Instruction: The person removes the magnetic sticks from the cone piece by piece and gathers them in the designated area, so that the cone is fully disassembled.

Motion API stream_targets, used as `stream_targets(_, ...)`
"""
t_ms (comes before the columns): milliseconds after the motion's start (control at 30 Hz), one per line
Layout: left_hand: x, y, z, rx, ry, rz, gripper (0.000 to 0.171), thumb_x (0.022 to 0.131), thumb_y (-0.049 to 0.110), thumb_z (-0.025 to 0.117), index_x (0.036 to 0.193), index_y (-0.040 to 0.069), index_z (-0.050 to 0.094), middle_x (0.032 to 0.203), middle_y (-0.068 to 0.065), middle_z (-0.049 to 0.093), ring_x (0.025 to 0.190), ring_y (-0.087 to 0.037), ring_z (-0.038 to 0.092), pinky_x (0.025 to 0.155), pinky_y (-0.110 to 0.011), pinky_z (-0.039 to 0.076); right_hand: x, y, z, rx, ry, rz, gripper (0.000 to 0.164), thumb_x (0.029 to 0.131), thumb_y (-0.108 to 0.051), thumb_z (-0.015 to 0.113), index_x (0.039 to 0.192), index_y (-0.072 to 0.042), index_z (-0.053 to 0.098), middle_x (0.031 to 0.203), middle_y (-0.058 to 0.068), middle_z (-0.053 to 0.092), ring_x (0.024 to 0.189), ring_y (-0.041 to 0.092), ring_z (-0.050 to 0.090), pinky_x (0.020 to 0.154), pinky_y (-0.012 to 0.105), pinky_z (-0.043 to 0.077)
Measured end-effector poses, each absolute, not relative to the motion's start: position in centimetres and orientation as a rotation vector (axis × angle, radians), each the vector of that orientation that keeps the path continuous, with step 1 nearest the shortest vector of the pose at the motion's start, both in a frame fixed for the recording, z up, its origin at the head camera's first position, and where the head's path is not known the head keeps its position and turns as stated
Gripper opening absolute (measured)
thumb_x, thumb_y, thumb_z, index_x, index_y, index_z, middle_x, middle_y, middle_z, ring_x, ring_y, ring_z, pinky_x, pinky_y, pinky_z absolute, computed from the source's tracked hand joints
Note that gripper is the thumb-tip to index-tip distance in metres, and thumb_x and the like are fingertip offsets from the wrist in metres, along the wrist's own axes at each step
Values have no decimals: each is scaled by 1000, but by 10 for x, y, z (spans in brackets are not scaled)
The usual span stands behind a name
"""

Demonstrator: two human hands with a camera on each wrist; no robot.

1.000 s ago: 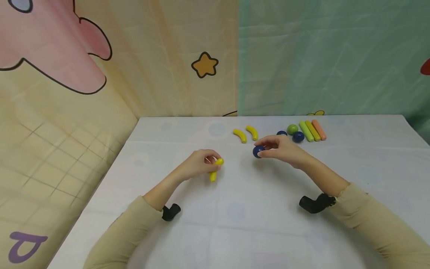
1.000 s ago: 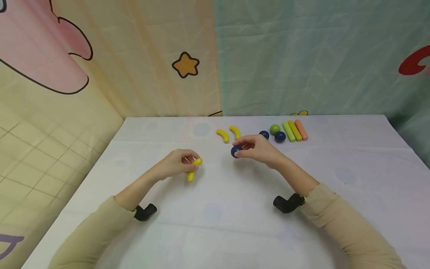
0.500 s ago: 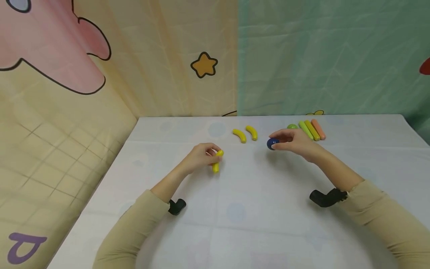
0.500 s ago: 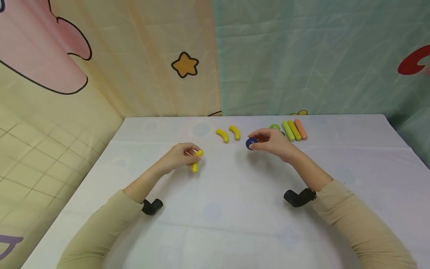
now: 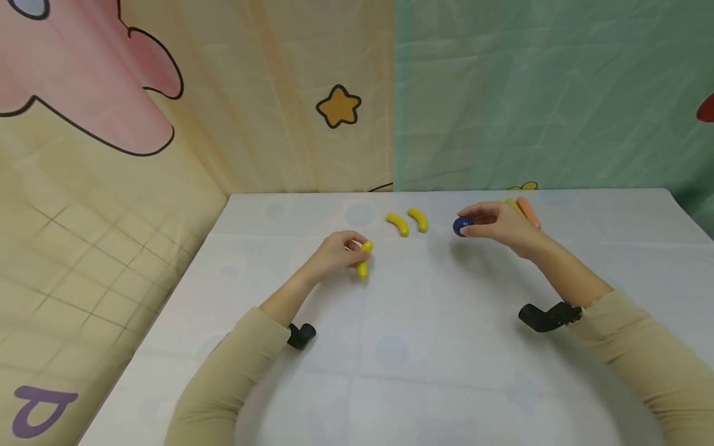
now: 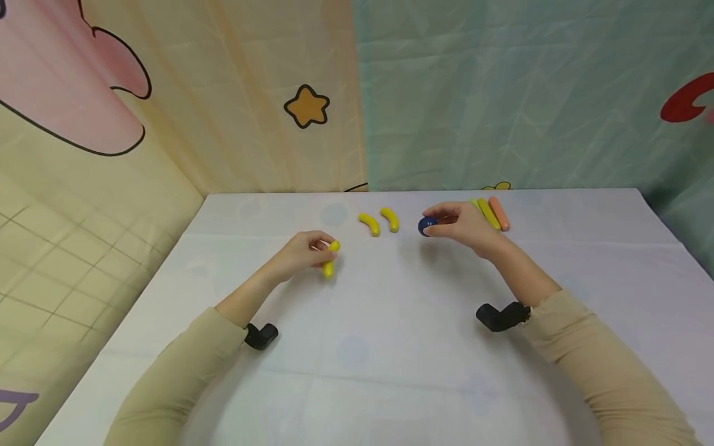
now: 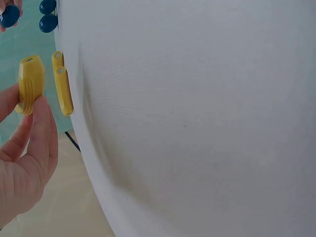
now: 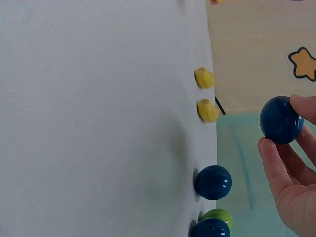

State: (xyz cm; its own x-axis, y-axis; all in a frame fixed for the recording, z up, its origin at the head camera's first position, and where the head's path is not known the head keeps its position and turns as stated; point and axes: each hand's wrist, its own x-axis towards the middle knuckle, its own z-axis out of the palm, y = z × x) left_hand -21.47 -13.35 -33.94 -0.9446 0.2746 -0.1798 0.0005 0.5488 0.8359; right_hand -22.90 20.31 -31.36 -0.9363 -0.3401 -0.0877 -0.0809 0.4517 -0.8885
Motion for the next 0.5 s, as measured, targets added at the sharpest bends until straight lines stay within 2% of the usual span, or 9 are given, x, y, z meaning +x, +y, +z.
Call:
stream_targets(167, -222, -132, -342, 184, 2523, 1379, 29, 84, 15, 70, 110, 5, 63, 91, -8, 58, 68, -14, 59, 66, -24, 50, -234, 208, -312, -329, 2533, -1428, 52, 85, -26, 70, 127, 2, 54, 117, 15, 58, 90, 3, 56, 79, 24, 47)
stream_targets(233, -225, -132, -343, 160, 2523, 1390, 28, 84, 16, 70, 109, 6, 63, 91, -8, 57, 68, -14, 59, 65, -23, 49, -238, 211, -312, -305, 2552, -1410, 54, 85, -28, 69, 128, 0, 53, 118, 14, 57, 92, 4, 56, 83, 30, 46)
stream_targets(400, -230, -128, -342, 157, 2515, 1421, 28, 85, 16, 70, 109, 6, 63, 91, -8, 57, 68, -14, 59, 67, -25, 50, -247, 216, -313, -207, 2525, -1469, 58, 84, -33, 70, 130, -3, 51, 123, 13, 52, 106, 18, 50, 95, 49, 37)
stream_targets(500, -232, -125, -341, 163, 2521, 1418, 29, 85, 16, 69, 110, 5, 62, 91, -8, 58, 67, -14, 59, 68, -26, 50, -251, 217, -312, -184, 2511, -1483, 59, 85, -31, 69, 132, -2, 48, 128, 16, 48, 113, 25, 45, 99, 51, 33)
